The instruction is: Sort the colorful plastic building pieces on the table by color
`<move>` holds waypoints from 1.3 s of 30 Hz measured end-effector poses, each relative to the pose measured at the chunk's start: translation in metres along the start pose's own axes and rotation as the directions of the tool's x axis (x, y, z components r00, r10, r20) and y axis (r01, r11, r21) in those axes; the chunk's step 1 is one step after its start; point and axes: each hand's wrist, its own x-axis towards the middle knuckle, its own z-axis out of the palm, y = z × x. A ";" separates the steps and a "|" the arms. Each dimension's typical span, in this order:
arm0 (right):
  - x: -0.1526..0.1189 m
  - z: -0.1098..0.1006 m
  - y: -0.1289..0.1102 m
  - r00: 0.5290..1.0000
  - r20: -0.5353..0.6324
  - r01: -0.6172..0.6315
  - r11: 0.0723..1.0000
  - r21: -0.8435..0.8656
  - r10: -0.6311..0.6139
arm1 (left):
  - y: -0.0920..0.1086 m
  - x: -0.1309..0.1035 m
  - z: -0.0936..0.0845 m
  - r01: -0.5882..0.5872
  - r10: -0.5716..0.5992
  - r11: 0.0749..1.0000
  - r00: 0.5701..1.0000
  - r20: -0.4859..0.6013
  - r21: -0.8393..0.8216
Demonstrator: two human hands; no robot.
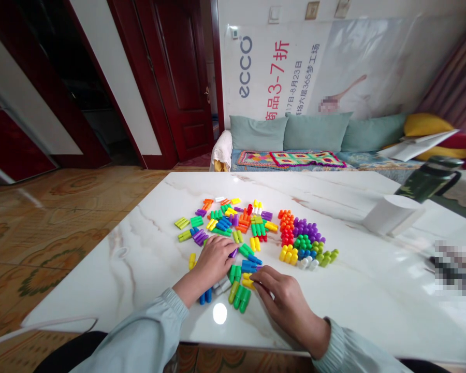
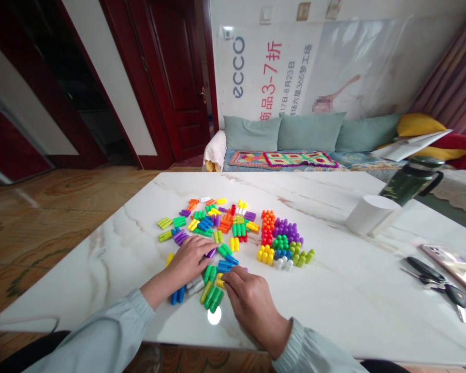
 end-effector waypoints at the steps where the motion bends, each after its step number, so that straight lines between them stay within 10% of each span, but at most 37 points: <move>1: 0.000 0.000 0.000 1.000 0.003 -0.004 1.000 0.006 0.004 | 0.000 0.000 0.000 0.004 -0.004 1.000 1.000 -0.013 0.004; 6: 0.002 0.000 -0.001 0.990 -0.084 -0.099 0.986 0.136 0.111 | 0.013 -0.002 -0.014 0.028 -0.041 0.997 0.983 -0.182 -0.077; 9: 0.006 0.001 -0.001 0.945 -0.144 -0.224 0.900 0.373 0.295 | 0.032 -0.005 -0.024 0.061 -0.156 0.867 0.976 -0.152 -0.495; 14: 0.013 -0.003 0.001 0.911 -0.124 -0.224 0.727 0.649 0.392 | 0.064 -0.013 -0.017 0.366 -0.242 -0.101 0.893 0.380 -0.925; 18: 0.014 -0.006 0.000 0.920 -0.183 -0.173 0.779 0.603 0.346 | 0.073 -0.018 -0.003 0.343 -0.240 -0.475 0.836 0.494 -0.810; 28: 0.013 -0.012 -0.004 0.902 -0.260 -0.189 0.858 0.477 0.344 | 0.082 -0.022 0.003 0.229 -0.280 -0.499 0.870 0.406 -0.836; 35: 0.009 -0.010 0.004 0.904 -0.270 -0.189 0.877 0.441 0.331 | 0.083 -0.023 -0.001 0.320 -0.309 -0.244 0.869 0.386 -0.916; 39: 0.008 -0.009 0.000 0.917 -0.281 -0.151 0.898 0.412 0.283 | 0.082 -0.024 -0.003 0.308 -0.301 -0.320 0.863 0.405 -0.896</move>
